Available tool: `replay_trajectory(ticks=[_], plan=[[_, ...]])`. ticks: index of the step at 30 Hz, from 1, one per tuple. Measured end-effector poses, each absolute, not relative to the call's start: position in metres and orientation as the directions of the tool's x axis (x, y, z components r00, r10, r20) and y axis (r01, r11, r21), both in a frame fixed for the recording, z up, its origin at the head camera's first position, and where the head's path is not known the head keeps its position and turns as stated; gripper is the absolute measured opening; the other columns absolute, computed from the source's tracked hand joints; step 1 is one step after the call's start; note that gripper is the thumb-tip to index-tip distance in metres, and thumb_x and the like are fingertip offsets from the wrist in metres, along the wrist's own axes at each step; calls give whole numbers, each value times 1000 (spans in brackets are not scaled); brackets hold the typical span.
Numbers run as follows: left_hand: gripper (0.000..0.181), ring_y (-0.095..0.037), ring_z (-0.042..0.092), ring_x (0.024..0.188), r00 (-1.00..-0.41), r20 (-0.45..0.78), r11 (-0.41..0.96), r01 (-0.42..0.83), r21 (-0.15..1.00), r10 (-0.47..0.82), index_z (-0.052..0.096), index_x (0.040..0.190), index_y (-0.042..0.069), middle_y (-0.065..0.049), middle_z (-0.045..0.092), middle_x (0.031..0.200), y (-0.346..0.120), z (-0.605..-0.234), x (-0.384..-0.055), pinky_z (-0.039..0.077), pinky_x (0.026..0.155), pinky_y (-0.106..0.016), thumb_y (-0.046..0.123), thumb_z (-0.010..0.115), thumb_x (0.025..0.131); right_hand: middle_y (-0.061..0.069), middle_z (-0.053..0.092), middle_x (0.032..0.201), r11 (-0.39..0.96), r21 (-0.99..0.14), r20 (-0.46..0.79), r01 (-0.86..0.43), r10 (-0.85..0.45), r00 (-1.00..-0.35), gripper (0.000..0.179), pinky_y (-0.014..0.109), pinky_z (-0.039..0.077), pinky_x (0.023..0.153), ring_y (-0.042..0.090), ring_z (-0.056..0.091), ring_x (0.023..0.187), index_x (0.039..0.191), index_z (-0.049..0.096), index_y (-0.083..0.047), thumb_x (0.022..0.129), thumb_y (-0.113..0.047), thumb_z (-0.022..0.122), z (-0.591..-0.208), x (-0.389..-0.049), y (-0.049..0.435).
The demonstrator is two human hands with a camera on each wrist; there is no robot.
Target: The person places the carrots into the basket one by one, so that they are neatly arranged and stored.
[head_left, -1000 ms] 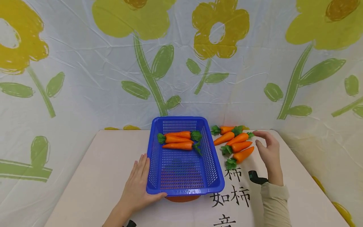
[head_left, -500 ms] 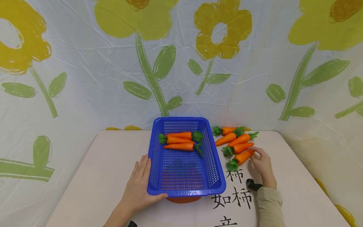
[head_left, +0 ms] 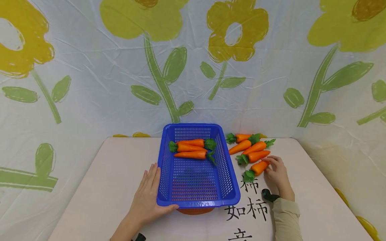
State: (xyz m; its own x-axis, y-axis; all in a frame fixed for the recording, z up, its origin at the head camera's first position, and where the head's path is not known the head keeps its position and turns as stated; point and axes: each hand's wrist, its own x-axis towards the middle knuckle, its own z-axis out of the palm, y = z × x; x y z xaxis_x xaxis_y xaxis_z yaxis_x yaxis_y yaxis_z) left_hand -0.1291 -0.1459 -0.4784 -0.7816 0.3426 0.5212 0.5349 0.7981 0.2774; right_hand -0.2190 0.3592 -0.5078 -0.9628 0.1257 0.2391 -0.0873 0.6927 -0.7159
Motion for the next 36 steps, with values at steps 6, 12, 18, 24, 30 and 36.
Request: replay_trajectory(ticks=[6, 12, 18, 24, 30, 36], plan=[[126, -39, 24, 147, -783, 518, 800, 533, 276, 344, 29, 150, -10, -23, 22, 161, -146, -478, -129, 6, 124, -38, 86, 55, 73, 31, 35, 140, 709, -701, 184, -76, 77, -980, 39, 75, 18, 108, 55, 28, 132, 120, 61, 7, 82, 15, 56, -510, -219, 361], [126, -40, 25, 146, -778, 524, 796, 539, 275, 346, 31, 149, -11, -25, 24, 159, -146, -477, -128, 7, 124, -39, 87, 53, 73, 31, 39, 134, 758, -651, 120, -41, 49, -992, 35, 75, 23, 106, 53, 34, 125, 119, 64, 3, 85, 11, 56, -503, -214, 363], [126, -39, 25, 146, -783, 519, 798, 534, 277, 343, 30, 149, -11, -25, 25, 159, -146, -477, -128, 6, 124, -38, 86, 55, 73, 32, 43, 129, 801, -598, 100, -34, 32, -994, 34, 74, 28, 102, 54, 38, 118, 116, 67, 3, 85, 9, 56, -498, -212, 369], [126, -39, 24, 147, -790, 508, 803, 527, 278, 343, 29, 150, -10, -23, 21, 161, -146, -477, -129, 4, 124, -36, 84, 58, 72, 31, 50, 121, 811, -583, 134, -35, 54, -989, 32, 68, 37, 96, 52, 46, 110, 109, 70, 5, 80, 10, 56, -494, -207, 374], [126, -40, 25, 146, -785, 515, 800, 533, 276, 345, 30, 150, -11, -24, 22, 160, -145, -476, -129, 5, 124, -37, 86, 55, 73, 30, 55, 118, 793, -609, 84, 28, 99, -991, 32, 60, 44, 89, 47, 50, 105, 111, 70, 6, 80, 8, 62, -487, -200, 378], [126, -39, 24, 146, -789, 508, 803, 528, 276, 345, 30, 150, -11, -24, 22, 160, -146, -476, -128, 4, 124, -37, 85, 56, 73, 33, 55, 120, 789, -612, 33, 63, 105, -994, 33, 64, 41, 94, 49, 49, 108, 113, 69, 6, 80, 8, 63, -483, -196, 380]])
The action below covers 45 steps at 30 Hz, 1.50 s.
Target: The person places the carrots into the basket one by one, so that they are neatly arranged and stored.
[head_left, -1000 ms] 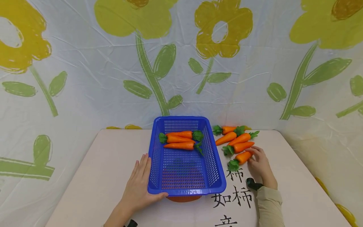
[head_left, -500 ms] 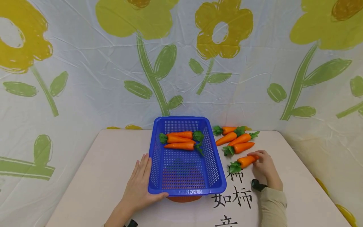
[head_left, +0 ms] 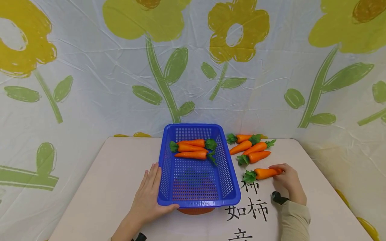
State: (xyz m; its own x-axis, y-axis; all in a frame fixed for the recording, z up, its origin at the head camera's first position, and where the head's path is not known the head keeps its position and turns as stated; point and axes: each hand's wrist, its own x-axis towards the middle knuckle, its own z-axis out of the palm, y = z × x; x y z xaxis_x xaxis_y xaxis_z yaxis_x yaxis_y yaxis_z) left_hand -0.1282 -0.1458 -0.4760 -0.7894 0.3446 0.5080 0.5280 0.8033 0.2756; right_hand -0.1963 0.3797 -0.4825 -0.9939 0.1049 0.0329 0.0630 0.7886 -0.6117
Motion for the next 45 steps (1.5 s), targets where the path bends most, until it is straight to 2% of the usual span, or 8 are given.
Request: replay_trajectory(ticks=[8, 16, 26, 29, 37, 45], plan=[[127, -40, 25, 146, -784, 515, 800, 534, 275, 347, 31, 149, -11, -24, 22, 160, -146, -475, -128, 4, 124, -38, 88, 52, 73, 35, 53, 124, 784, -614, -3, 96, 119, -993, 34, 70, 35, 100, 53, 45, 115, 115, 68, 7, 81, 7, 65, -481, -196, 382], [126, -39, 25, 146, -801, 496, 810, 514, 282, 335, 30, 150, -10, -23, 23, 160, -145, -474, -127, 4, 124, -36, 85, 57, 72, 36, 51, 126, 769, -626, -38, 131, 138, -990, 35, 71, 34, 101, 53, 43, 117, 118, 66, 7, 83, 7, 65, -483, -196, 384], [126, -40, 26, 145, -791, 508, 805, 524, 278, 340, 31, 149, -11, -26, 26, 158, -145, -474, -128, 5, 124, -37, 85, 56, 72, 35, 51, 128, 765, -632, -25, 127, 144, -989, 36, 72, 33, 101, 54, 42, 119, 119, 66, 6, 84, 5, 64, -477, -194, 382], [126, -40, 26, 145, -792, 509, 805, 523, 279, 338, 31, 149, -11, -26, 26, 158, -145, -474, -128, 5, 124, -37, 85, 56, 72, 36, 50, 130, 768, -631, -3, 110, 140, -990, 35, 74, 31, 102, 55, 40, 122, 119, 66, 5, 85, 4, 63, -475, -195, 381], [125, -39, 25, 146, -801, 497, 810, 512, 284, 333, 30, 150, -9, -25, 26, 158, -145, -475, -128, 4, 124, -36, 85, 58, 72, 35, 55, 124, 777, -630, 111, 16, 111, -988, 35, 72, 35, 99, 53, 46, 116, 117, 68, 6, 83, 9, 62, -469, -196, 379], [125, -39, 25, 146, -795, 506, 807, 519, 282, 334, 30, 150, -10, -26, 26, 158, -145, -475, -128, 4, 124, -36, 85, 56, 72, 34, 58, 117, 758, -651, 207, -41, 126, -970, 36, 70, 38, 97, 50, 49, 113, 118, 67, 7, 82, 8, 69, -452, -194, 367]])
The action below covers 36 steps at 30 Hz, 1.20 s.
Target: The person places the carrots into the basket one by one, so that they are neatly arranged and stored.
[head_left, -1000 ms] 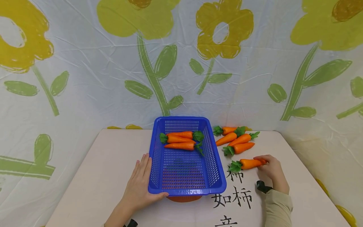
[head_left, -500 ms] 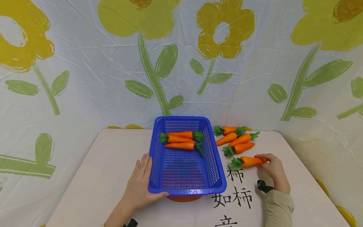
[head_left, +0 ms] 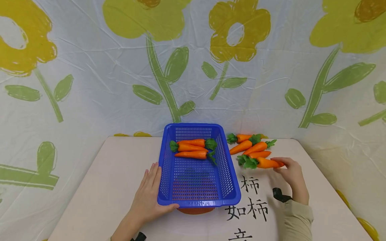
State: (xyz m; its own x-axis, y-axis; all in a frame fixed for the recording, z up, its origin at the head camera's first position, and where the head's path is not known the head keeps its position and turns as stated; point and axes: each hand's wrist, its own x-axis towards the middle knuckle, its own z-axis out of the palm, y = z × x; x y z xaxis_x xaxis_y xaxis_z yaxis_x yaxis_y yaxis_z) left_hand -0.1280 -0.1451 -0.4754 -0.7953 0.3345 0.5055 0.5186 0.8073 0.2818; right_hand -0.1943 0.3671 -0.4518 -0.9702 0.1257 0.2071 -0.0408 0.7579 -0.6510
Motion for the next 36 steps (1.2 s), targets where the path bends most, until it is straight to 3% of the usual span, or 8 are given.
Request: replay_trajectory(ticks=[11, 23, 30, 36], plan=[[126, -39, 23, 147, -794, 503, 804, 523, 283, 340, 30, 150, -10, -24, 22, 160, -146, -476, -128, 4, 124, -37, 85, 58, 72, 31, 56, 124, 682, -731, 237, -19, 227, -945, 37, 70, 37, 102, 47, 48, 118, 123, 66, 5, 87, 5, 69, -422, -193, 345], [126, -40, 25, 146, -790, 510, 805, 525, 277, 341, 31, 149, -11, -26, 26, 158, -146, -475, -128, 6, 124, -38, 86, 55, 73, 21, 62, 121, 662, -746, 330, -67, 281, -901, 36, 58, 44, 103, 32, 52, 113, 121, 68, 5, 85, 7, 71, -366, -195, 304], [126, -40, 25, 146, -789, 511, 798, 531, 284, 343, 31, 149, -11, -26, 25, 159, -146, -474, -128, 7, 124, -39, 87, 54, 73, 25, 61, 123, 628, -770, 341, -114, 254, -905, 36, 62, 41, 104, 39, 52, 119, 122, 68, 3, 86, 5, 70, -332, -202, 281], [126, -40, 25, 146, -784, 517, 796, 535, 283, 343, 31, 149, -12, -25, 24, 159, -146, -475, -128, 7, 124, -39, 87, 53, 73, 22, 65, 118, 626, -763, 367, -161, 214, -905, 35, 54, 46, 99, 34, 57, 113, 118, 70, 2, 84, 8, 70, -312, -211, 260]])
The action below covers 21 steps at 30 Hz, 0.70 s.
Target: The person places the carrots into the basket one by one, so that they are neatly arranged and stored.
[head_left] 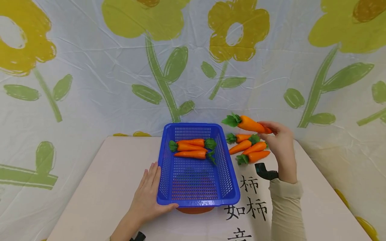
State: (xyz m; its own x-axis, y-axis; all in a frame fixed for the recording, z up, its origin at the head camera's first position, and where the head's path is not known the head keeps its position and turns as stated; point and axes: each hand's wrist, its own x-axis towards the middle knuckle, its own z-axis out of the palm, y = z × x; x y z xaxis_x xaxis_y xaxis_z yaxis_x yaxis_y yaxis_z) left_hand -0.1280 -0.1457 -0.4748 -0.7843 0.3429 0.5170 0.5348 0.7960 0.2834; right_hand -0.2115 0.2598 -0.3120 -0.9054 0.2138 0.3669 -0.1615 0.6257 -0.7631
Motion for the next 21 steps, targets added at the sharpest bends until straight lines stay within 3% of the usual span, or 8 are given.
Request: replay_trajectory(ticks=[7, 10, 15, 18, 21], plan=[[126, -40, 25, 146, -784, 518, 794, 537, 286, 343, 31, 149, -11, -25, 24, 159, -146, -475, -128, 7, 124, -39, 87, 52, 73, 23, 64, 121, 654, -736, 347, -173, 145, -926, 33, 52, 47, 94, 38, 53, 112, 120, 70, 0, 87, 4, 68, -303, -224, 231], [126, -40, 25, 146, -783, 518, 794, 538, 284, 345, 31, 149, -12, -26, 25, 159, -146, -475, -129, 7, 124, -39, 88, 52, 73, 22, 65, 118, 664, -725, 341, -183, 116, -933, 33, 40, 49, 81, 36, 54, 105, 120, 71, -1, 87, 4, 69, -303, -231, 217], [126, -40, 25, 146, -784, 516, 797, 535, 280, 345, 31, 149, -12, -26, 25, 159, -147, -476, -129, 7, 124, -39, 87, 54, 73, 21, 66, 117, 652, -733, 306, -193, 64, -950, 33, 27, 51, 58, 32, 57, 80, 120, 71, -3, 87, 3, 69, -304, -244, 193], [126, -40, 25, 146, -787, 513, 800, 531, 280, 343, 31, 149, -11, -25, 25, 159, -146, -477, -129, 6, 124, -38, 86, 56, 73, 22, 67, 117, 655, -726, 305, -212, 29, -952, 33, 36, 56, 64, 35, 60, 82, 119, 71, -2, 86, 5, 69, -308, -253, 179], [126, -40, 25, 146, -788, 510, 801, 530, 279, 344, 31, 149, -11, -25, 25, 159, -146, -477, -129, 6, 124, -38, 85, 56, 73, 22, 68, 115, 690, -687, 314, -228, 0, -949, 33, 48, 54, 82, 38, 60, 99, 114, 73, -2, 82, 5, 70, -314, -260, 166]])
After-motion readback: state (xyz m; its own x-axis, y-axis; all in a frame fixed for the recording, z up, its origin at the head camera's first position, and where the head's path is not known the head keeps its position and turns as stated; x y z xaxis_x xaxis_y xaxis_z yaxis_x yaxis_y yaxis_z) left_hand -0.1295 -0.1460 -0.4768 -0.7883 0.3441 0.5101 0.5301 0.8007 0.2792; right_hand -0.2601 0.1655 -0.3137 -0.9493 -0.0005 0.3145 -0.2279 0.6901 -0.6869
